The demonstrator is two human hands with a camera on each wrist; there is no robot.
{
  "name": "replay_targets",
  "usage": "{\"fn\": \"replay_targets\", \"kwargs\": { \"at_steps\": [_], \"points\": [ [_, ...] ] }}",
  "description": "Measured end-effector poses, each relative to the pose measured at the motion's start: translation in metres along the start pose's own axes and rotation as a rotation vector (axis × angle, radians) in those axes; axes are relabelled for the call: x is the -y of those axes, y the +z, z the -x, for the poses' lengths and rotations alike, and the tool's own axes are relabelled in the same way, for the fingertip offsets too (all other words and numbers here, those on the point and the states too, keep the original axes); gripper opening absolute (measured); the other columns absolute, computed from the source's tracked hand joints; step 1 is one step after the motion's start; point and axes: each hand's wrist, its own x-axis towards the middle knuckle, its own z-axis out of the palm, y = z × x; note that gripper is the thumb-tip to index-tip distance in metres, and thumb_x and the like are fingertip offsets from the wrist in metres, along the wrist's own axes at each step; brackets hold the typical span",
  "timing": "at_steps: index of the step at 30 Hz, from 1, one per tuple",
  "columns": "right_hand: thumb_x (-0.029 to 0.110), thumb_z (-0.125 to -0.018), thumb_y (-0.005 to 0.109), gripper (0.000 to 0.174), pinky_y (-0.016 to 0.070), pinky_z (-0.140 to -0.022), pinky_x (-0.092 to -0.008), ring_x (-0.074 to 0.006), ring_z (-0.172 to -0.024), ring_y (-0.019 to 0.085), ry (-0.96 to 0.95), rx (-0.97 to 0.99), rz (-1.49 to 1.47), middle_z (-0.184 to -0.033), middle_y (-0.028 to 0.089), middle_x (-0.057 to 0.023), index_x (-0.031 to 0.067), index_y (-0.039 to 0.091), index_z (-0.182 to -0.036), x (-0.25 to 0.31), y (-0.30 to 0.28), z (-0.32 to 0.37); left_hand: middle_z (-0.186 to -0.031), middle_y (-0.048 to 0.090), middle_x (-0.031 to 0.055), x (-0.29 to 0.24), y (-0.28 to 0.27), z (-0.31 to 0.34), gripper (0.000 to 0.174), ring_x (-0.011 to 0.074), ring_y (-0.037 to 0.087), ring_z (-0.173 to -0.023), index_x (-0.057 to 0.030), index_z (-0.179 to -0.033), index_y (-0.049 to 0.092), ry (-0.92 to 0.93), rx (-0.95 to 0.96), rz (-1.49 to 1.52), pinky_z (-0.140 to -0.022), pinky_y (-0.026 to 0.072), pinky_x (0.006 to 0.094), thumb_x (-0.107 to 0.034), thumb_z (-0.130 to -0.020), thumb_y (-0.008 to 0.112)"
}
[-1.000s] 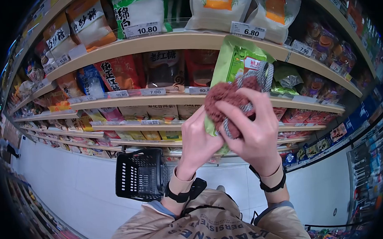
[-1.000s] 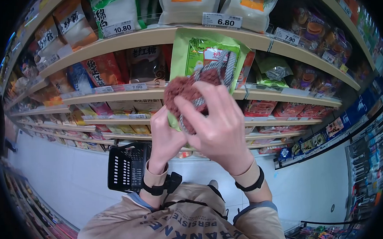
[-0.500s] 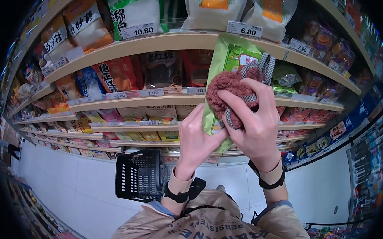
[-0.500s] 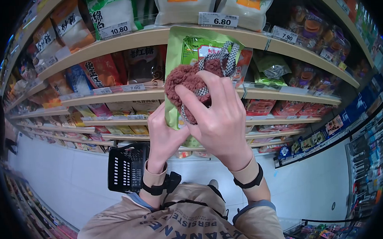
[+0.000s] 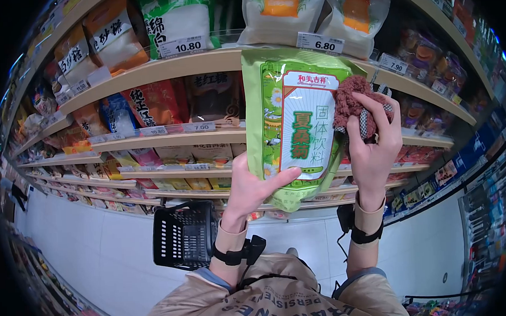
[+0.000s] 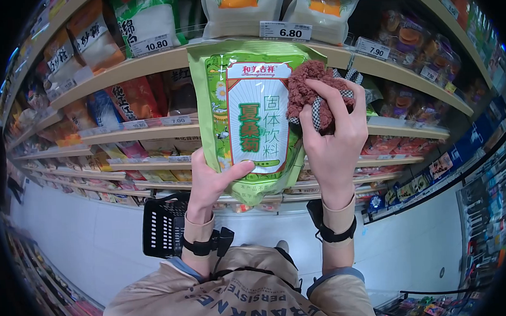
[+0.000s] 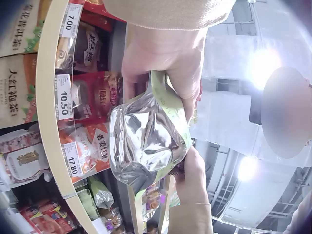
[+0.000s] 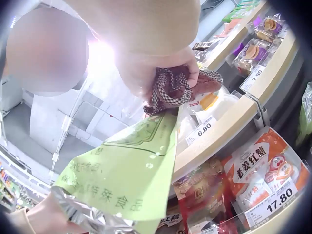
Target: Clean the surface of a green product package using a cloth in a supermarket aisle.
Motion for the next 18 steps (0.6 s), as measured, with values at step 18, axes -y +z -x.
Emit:
{"fn": "replay_targets", "kwargs": {
  "at_steps": [18],
  "points": [
    [0.001, -0.063, 0.079, 0.053, 0.0505, -0.082, -0.0426, -0.0327, -0.099, 0.057, -0.241, 0.106, 0.038, -0.115, 0.054, -0.0135, 0.0135, 0.068, -0.113, 0.032, 0.016, -0.021, -0.095, 0.073, 0.0118, 0.004, 0.001, 0.002, 0.042, 0.0177, 0.070, -0.081, 0.0025, -0.108, 0.067, 0.133, -0.045, -0.374, -0.075, 0.0549, 0.0314, -0.015, -0.074, 0.085]
  ]
}}
